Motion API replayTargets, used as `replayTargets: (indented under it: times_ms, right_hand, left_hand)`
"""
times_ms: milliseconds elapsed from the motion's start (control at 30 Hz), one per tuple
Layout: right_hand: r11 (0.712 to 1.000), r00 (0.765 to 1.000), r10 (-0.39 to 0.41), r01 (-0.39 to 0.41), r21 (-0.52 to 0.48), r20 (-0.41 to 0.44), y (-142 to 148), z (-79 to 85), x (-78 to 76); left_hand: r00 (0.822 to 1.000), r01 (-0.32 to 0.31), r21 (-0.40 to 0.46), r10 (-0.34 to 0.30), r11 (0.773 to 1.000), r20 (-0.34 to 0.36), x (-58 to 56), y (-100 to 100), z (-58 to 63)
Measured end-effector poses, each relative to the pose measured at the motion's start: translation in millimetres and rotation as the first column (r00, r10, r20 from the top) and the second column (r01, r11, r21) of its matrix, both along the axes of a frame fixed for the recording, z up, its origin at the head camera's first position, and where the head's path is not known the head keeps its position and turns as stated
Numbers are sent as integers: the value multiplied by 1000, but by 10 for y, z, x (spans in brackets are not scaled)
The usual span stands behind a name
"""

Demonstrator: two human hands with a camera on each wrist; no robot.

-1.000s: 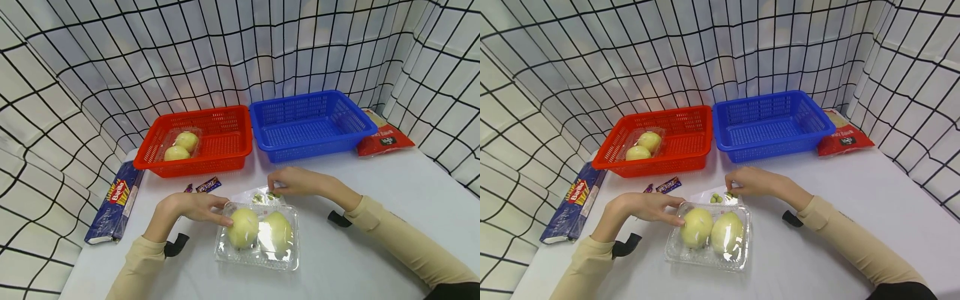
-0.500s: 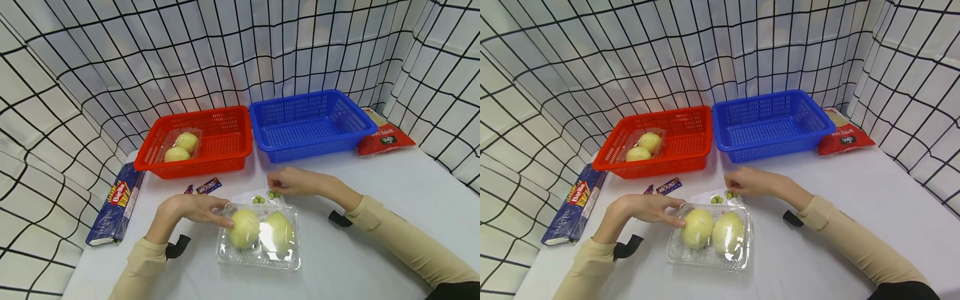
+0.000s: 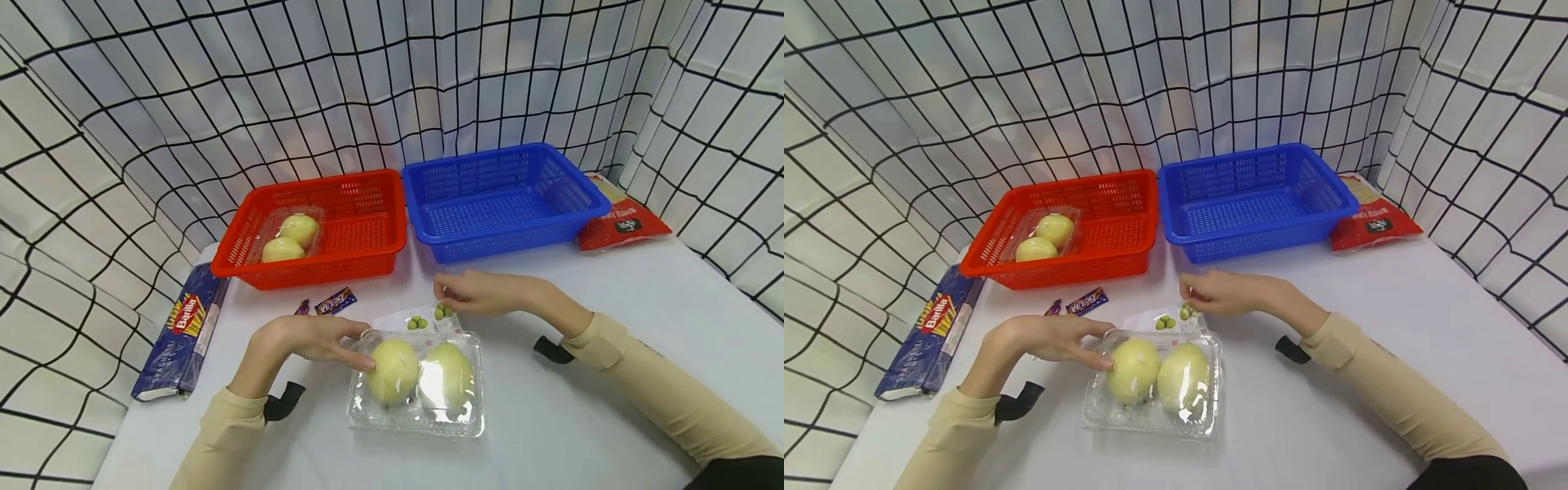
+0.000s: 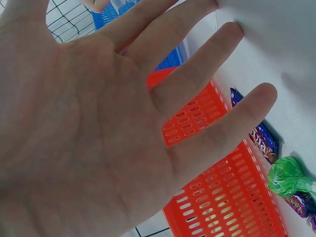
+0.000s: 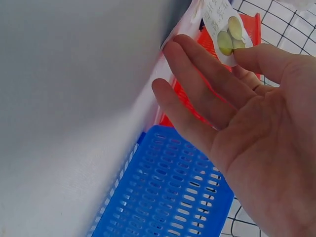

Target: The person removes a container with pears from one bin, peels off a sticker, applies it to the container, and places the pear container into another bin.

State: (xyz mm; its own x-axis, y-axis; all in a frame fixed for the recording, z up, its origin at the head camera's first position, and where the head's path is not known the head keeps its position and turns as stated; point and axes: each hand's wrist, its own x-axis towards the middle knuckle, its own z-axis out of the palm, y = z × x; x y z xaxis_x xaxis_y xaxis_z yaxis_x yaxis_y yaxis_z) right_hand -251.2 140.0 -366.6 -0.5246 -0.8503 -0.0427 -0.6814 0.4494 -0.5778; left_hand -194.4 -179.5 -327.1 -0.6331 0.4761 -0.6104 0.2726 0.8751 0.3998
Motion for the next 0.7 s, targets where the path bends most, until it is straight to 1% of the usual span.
replayTargets:
  times_ms: [67, 200, 300, 400, 567, 633, 700]
  right_hand:
    - [1000, 1000, 10, -10, -3, 8, 5, 0, -12]
    - [1000, 999, -5, 5, -7, 34, 29, 13, -43]
    - [1000, 999, -27, 27, -15, 42, 66, 45, -66]
    - [998, 997, -37, 39, -40, 64, 97, 119, -47]
    - [996, 984, -12, 27, -82, 175, 88, 298, 92]
    - [997, 982, 21, -7, -76, 189, 57, 347, 161]
    - [997, 982, 54, -42, -69, 180, 18, 372, 224]
  left_hand:
    - [1000, 5, 1, -5, 1000, 1, 5, 2, 8]
    - [1000, 9, -8, -9, 1000, 0, 15, 14, 21]
    - [1000, 3, -9, -3, 1000, 7, 20, 20, 22]
    - [1000, 1, -1, -1, 1000, 13, 24, 20, 21]
    - [1000, 1, 5, -1, 1000, 14, 21, 17, 19]
    - [1000, 4, 6, -4, 1000, 13, 20, 15, 16]
    - [1000, -5, 4, 5, 1000, 15, 20, 10, 8]
